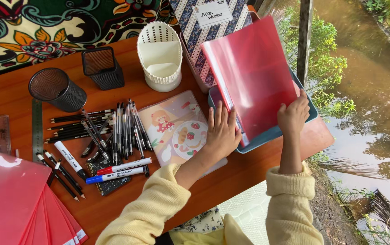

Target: The person organizes a stack of red folders on a table, smoothing one out by hand, picking up folders to move them into a blue storage bin, and clearing pens and office supplies from the workspace.

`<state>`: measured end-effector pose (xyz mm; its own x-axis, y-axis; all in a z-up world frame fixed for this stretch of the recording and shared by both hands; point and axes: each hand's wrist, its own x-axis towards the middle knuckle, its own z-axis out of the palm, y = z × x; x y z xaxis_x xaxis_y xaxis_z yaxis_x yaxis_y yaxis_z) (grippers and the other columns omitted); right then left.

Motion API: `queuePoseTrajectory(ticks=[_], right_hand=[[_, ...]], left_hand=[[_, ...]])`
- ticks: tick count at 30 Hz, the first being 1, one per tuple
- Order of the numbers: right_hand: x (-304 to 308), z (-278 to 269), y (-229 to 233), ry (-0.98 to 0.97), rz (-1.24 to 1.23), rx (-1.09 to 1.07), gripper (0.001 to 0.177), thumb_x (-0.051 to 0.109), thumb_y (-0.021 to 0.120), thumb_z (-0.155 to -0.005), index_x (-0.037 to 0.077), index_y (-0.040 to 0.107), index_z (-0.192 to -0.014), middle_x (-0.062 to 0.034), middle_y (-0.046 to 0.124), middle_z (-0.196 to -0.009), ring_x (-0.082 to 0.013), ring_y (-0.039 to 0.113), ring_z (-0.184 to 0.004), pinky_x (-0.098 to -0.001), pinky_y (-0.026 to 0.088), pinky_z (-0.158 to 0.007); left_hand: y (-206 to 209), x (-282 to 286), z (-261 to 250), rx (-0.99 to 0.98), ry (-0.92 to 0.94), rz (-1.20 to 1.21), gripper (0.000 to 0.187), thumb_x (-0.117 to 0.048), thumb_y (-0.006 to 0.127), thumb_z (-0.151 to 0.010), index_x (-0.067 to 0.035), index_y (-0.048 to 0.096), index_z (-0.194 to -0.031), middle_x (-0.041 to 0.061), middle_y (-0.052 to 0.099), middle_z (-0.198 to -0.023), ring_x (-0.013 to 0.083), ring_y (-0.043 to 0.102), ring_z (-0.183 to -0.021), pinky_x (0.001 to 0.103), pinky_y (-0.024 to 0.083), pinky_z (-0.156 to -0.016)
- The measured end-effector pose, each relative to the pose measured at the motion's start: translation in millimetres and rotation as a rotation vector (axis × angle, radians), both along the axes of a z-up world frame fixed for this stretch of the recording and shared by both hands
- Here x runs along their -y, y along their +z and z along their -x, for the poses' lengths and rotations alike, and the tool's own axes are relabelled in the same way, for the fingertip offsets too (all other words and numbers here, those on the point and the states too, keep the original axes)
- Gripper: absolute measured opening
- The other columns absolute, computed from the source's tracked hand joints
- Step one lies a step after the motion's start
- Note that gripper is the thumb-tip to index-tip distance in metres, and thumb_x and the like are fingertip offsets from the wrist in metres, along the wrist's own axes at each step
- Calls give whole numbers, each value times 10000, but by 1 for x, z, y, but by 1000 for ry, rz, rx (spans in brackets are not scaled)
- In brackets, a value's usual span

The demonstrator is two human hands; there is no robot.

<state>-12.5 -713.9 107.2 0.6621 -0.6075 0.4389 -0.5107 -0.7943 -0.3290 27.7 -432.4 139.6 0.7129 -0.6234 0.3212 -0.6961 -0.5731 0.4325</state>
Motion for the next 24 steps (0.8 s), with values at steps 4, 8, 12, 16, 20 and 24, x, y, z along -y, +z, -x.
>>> queuePoseTrajectory(ticks=[4,8,12,16,20,24], right_hand=[[5,-3,-11,-74,-21,-191,905,315,765,-895,14,283,-1600,-251,508,-1312,-448,491,-1203,-549,344,-1045],[21,-2,-24,-25,117,-249,814,377,769,-919,61,404,-1575,-250,515,-1332,-446,494,-1221,-536,328,-1092],[26,2,-31,29,133,-199,738,404,770,-915,66,524,-1523,-266,535,-1310,-462,500,-1203,-536,343,-1066],[33,6,-33,87,209,-147,546,386,763,-954,54,631,-1367,-258,578,-1298,-459,518,-1204,-540,380,-1070],[44,10,-34,185,238,-52,337,253,755,-994,46,661,-1242,-244,599,-1261,-449,516,-1250,-535,399,-1089],[38,14,-18,315,263,122,278,34,641,-951,46,650,-1229,-177,584,-1316,-371,501,-1293,-500,372,-1180]], left_hand=[[1,0,1,-35,3,41,674,-333,628,-903,52,486,-1437,410,106,-1611,559,37,-1523,635,87,-1233],[-2,-6,-2,-25,-52,69,603,-366,620,-922,-66,540,-1440,342,71,-1644,564,13,-1521,668,120,-1219],[-3,-20,-1,22,-124,96,659,-465,612,-965,-130,484,-1518,309,78,-1663,560,40,-1536,671,143,-1226],[5,-50,15,-31,-179,194,714,-446,590,-992,-108,387,-1587,333,75,-1670,544,80,-1565,665,149,-1250],[21,-114,35,-81,-180,173,725,-398,600,-990,-108,348,-1605,329,104,-1681,542,95,-1563,668,143,-1239],[37,-207,46,-148,-74,97,673,-339,637,-988,-105,360,-1556,295,183,-1658,541,173,-1547,671,174,-1228]])
